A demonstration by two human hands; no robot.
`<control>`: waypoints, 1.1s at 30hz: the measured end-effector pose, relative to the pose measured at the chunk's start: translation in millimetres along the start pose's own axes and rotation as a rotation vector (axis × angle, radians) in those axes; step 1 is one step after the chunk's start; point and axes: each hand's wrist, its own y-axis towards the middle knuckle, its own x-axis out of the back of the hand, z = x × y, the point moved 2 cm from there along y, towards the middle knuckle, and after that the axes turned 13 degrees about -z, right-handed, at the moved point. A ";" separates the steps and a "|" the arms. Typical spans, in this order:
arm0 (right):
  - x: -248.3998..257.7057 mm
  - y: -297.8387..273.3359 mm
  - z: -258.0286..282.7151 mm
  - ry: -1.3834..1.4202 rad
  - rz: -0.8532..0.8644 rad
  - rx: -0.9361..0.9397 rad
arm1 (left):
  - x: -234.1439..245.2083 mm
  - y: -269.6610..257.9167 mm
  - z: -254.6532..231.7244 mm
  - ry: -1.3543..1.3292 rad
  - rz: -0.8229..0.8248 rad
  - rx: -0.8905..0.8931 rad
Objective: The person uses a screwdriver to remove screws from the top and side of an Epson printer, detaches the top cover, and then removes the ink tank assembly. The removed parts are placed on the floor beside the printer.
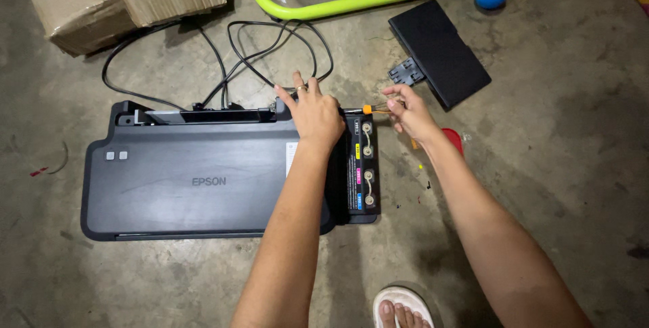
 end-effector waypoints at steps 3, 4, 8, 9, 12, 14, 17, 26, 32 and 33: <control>0.4 3.2 -2.1 0.007 -0.003 -0.011 | 0.2 -0.1 0.0 0.005 0.014 0.002; 0.5 5.2 -3.8 0.005 -0.007 -0.023 | 0.1 -0.4 -0.2 0.002 0.015 0.004; 0.1 13.6 -15.2 0.062 -0.022 -0.022 | -1.4 0.2 0.9 0.011 0.005 -0.001; -3.2 16.0 -19.6 0.038 -0.051 -0.007 | -2.1 -0.1 0.6 0.017 0.000 -0.005; -7.0 18.9 -30.1 0.030 -0.132 0.083 | -1.7 -0.5 1.4 -0.085 -0.094 0.008; -10.2 19.1 -35.2 0.072 -0.171 0.145 | -3.8 -0.1 -1.4 -0.037 -0.024 -0.078; -11.2 17.8 -37.5 0.167 -0.195 0.193 | -4.7 2.1 -8.4 0.029 0.042 -0.152; -12.4 7.3 -31.1 0.190 -0.212 0.167 | -14.5 14.3 -27.3 0.153 0.104 -0.244; -12.0 6.5 -33.2 0.212 -0.220 0.160 | -30.4 15.1 -19.8 0.196 0.110 -0.303; -11.1 7.4 -34.2 0.229 -0.220 0.153 | -34.3 16.6 -19.9 0.211 0.128 -0.321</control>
